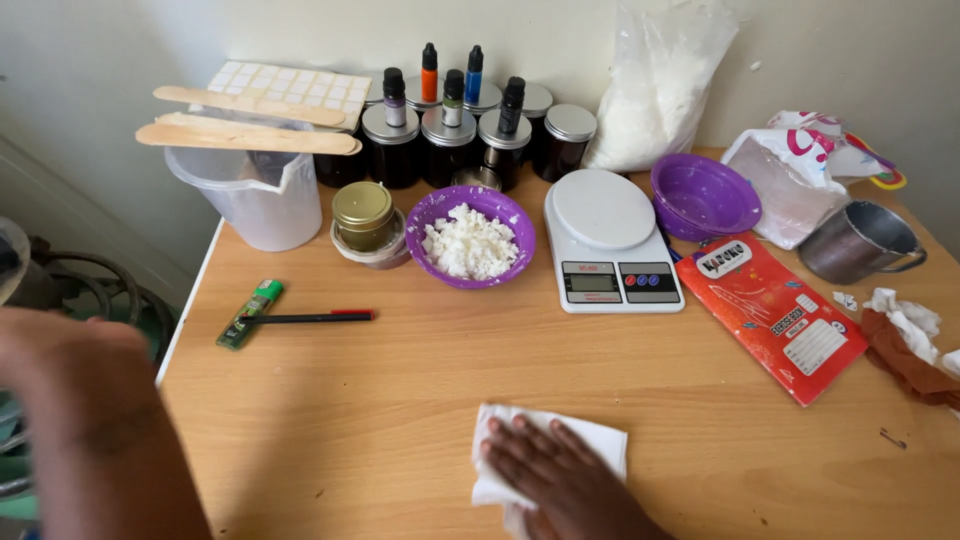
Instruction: Checking the temperature of melting wax in a pot and cleaning the workspace during candle production.
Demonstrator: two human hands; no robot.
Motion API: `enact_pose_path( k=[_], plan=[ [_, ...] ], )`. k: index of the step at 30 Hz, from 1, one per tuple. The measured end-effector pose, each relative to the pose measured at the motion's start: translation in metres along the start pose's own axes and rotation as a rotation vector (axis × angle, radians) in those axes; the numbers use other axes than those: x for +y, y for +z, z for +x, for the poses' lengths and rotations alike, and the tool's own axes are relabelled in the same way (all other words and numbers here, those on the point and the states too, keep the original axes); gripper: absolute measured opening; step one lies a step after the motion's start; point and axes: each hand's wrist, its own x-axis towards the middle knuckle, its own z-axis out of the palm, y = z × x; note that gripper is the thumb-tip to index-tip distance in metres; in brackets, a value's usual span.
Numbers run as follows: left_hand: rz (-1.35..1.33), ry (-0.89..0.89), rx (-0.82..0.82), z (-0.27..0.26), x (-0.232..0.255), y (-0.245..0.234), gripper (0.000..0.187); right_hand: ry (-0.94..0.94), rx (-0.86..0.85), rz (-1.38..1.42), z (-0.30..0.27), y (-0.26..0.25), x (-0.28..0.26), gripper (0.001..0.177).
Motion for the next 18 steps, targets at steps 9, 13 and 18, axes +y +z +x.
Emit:
enact_pose_path(
  k=[9,13,18],
  plan=[
    [0.614,0.621,-1.315,-0.241,-0.026,-0.040,0.012,0.268,-0.187,0.714,0.077,-0.024,0.041,0.059],
    [0.641,0.830,-1.922,-0.266,-0.040,-0.047,0.016,0.125,-0.095,0.809,0.095,-0.024,0.051,0.049],
    [0.751,0.875,-1.911,-0.256,-0.060,-0.050,0.014,-0.082,-0.252,0.787,0.073,-0.031,0.043,0.066]
  ],
)
